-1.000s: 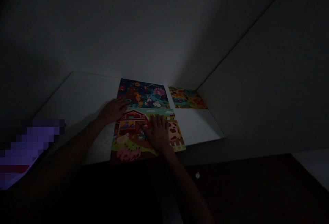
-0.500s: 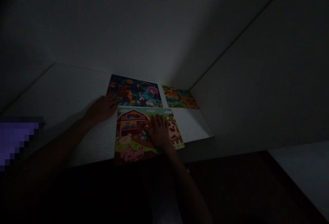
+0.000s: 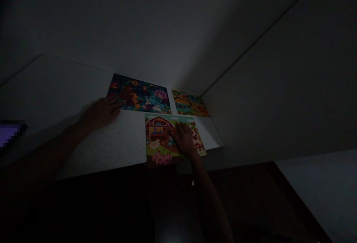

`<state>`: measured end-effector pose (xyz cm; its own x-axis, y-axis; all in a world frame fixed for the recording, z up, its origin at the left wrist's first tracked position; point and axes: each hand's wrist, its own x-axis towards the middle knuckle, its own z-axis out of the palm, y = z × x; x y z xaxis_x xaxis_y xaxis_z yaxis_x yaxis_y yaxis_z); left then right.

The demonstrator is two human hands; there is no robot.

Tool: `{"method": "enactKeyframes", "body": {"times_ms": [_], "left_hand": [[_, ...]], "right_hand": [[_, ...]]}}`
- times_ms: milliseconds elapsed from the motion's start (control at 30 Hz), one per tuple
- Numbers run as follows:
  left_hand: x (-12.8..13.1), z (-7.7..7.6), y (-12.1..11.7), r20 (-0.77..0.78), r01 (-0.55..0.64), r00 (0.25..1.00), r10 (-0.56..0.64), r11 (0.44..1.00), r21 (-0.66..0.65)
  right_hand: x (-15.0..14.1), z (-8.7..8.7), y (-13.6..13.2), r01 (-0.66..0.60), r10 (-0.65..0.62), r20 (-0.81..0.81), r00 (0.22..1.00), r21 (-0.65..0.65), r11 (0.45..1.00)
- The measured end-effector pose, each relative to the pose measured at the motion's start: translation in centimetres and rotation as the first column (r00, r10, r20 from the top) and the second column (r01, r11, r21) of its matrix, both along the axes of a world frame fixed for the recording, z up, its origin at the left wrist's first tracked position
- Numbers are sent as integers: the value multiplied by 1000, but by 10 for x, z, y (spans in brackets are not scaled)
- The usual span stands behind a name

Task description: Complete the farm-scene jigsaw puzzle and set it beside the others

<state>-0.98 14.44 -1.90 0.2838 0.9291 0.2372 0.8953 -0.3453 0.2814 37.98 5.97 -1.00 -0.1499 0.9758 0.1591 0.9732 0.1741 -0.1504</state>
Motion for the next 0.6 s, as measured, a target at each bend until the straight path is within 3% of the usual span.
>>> {"method": "enactKeyframes", "body": {"times_ms": [600], "left_hand": [[0,-3,0,52,5,999,-7,999,32]], "right_hand": [[90,-4,21,13,-10,-72,997,39,999]]}}
